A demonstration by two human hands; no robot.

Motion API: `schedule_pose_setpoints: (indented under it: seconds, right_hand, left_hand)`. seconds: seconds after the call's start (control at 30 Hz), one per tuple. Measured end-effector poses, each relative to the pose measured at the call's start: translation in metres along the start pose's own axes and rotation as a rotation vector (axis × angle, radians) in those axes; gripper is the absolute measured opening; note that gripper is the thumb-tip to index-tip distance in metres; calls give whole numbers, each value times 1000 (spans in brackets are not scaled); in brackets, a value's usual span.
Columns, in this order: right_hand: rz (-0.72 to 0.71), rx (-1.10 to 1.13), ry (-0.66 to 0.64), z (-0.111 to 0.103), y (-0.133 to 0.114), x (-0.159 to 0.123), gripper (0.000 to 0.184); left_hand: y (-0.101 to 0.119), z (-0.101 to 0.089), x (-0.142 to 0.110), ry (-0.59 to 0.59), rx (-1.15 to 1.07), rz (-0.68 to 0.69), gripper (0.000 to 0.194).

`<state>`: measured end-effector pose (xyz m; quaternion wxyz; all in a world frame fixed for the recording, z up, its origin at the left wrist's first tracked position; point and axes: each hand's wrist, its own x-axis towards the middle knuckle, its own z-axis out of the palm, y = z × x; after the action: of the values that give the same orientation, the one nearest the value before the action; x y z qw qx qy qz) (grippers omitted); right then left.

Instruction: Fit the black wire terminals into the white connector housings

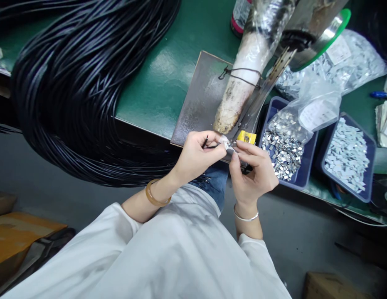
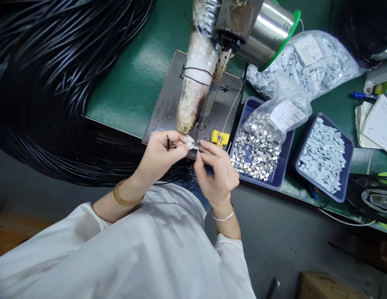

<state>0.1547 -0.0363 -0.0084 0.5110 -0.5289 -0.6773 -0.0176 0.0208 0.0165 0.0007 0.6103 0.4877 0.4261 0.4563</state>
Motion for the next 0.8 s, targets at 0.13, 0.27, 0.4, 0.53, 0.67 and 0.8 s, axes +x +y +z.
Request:
schedule_pose_setpoints:
  seconds: [0.13, 0.27, 0.4, 0.53, 0.67, 0.8]
  right_hand:
    - [3, 9, 20, 1, -2, 2, 21]
    - [11, 17, 40, 0, -4, 2, 21]
    - [16, 5, 1, -1, -4, -1, 19]
    - [12, 8, 10, -2, -3, -3, 19]
    - [-12, -67, -2, -4, -3, -2, 21]
    - [8, -80, -25, -4, -4, -1, 19]
  left_hand:
    - [3, 1, -1, 4, -8, 2, 30]
    - [5, 1, -2, 0, -7, 24, 24]
    - [4, -1, -1, -19, -24, 3, 21]
    - [0, -1, -2, -39, -14, 0, 26]
    - [-1, 0, -3, -33, -17, 8, 24]
    - [0, -1, -5, -37, -15, 21, 23]
